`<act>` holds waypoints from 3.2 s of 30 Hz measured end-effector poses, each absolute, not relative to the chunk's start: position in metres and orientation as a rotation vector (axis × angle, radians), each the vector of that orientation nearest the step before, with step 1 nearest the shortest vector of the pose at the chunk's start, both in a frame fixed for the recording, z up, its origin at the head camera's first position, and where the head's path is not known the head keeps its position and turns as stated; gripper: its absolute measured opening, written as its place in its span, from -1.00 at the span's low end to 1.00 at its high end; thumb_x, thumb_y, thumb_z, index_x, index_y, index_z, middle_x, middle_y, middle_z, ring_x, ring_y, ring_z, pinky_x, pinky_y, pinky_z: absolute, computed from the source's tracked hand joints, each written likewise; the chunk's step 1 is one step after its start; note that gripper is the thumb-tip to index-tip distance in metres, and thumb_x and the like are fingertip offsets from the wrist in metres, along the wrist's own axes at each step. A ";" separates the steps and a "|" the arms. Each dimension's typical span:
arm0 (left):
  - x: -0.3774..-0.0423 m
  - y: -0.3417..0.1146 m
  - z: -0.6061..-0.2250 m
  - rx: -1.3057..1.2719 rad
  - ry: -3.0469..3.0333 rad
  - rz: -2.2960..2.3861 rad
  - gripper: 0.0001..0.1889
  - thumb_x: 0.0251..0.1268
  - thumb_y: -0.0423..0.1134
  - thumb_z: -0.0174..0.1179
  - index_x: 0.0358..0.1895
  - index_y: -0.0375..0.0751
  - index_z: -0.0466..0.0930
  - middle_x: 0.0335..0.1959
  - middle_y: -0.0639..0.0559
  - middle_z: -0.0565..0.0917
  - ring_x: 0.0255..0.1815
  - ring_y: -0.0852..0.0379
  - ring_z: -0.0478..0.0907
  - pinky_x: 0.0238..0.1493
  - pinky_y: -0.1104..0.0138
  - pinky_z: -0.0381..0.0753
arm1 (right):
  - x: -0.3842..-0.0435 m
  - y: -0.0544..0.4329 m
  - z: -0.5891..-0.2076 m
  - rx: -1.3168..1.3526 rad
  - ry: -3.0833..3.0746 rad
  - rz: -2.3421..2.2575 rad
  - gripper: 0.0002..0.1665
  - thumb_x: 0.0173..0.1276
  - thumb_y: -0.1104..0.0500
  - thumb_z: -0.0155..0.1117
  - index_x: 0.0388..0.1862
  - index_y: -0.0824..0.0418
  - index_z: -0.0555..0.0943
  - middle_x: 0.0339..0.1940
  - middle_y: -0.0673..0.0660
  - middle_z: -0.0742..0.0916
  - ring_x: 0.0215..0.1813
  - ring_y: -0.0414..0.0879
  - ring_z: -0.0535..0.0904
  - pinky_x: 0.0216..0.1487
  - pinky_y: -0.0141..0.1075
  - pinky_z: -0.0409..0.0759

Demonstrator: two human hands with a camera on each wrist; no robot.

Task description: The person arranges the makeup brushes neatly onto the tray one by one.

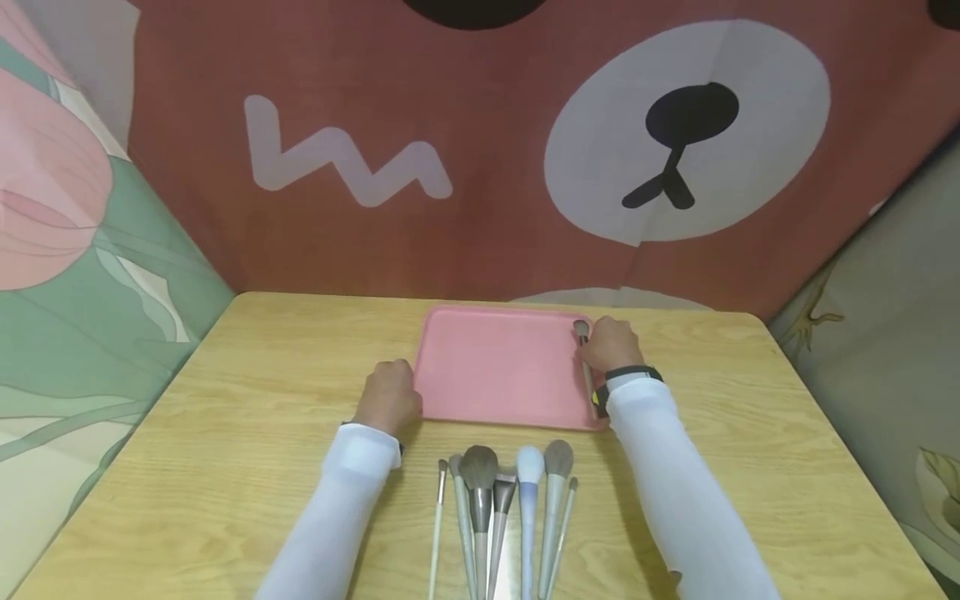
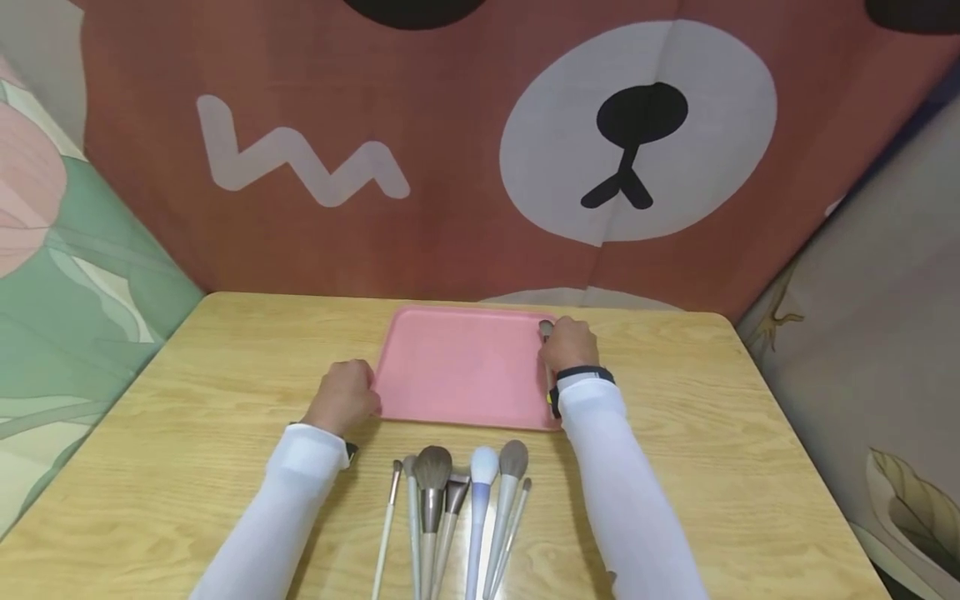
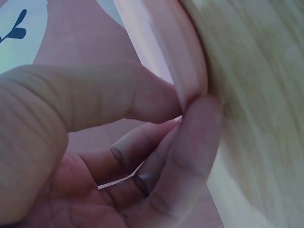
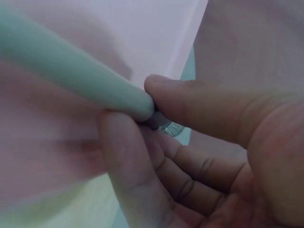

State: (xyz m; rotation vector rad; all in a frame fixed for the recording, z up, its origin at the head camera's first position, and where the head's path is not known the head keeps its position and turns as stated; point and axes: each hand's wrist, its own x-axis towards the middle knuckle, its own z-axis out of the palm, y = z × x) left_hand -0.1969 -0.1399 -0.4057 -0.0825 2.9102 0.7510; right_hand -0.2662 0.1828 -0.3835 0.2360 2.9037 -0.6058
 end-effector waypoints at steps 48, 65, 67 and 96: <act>-0.195 -0.136 -0.406 -0.199 2.882 0.837 -0.88 0.13 -0.54 0.18 -0.27 -0.48 0.67 -0.42 -0.27 0.68 -0.48 -0.07 0.60 -0.48 0.19 0.65 | -0.266 0.176 -0.389 0.195 2.956 -0.472 -0.62 0.26 0.21 0.38 -0.08 0.53 0.68 -0.11 0.51 0.77 -0.19 0.25 0.69 -0.17 0.01 0.70; -0.195 -0.137 -0.400 -0.185 2.846 0.844 -0.85 0.14 -0.55 0.19 -0.23 -0.50 0.67 -0.39 -0.29 0.69 -0.44 -0.11 0.63 -0.41 0.19 0.69 | -0.217 0.178 -0.369 0.019 3.058 -0.579 -0.74 0.38 0.15 0.41 -0.36 0.36 0.67 -0.52 0.20 0.67 -0.43 0.02 0.54 -0.42 -0.22 0.42; -0.195 -0.137 -0.401 -0.184 2.842 0.847 -0.85 0.15 -0.55 0.19 -0.22 -0.50 0.67 -0.39 -0.29 0.69 -0.43 -0.11 0.63 -0.41 0.19 0.68 | -0.209 0.177 -0.367 0.021 3.052 -0.599 -0.71 0.39 0.15 0.42 -0.16 0.42 0.71 -0.43 0.24 0.73 -0.41 0.03 0.57 -0.38 -0.21 0.48; -0.196 -0.141 -0.405 -0.200 2.833 0.864 -0.94 0.07 -0.54 0.19 -0.45 -0.36 0.61 -0.55 -0.17 0.61 -0.55 0.00 0.51 -0.61 0.31 0.45 | -0.098 0.164 -0.375 -0.256 3.035 -0.505 -0.72 0.27 0.16 0.56 -0.13 0.29 0.75 -0.39 0.10 0.77 -0.38 -0.14 0.67 -0.38 -0.23 0.68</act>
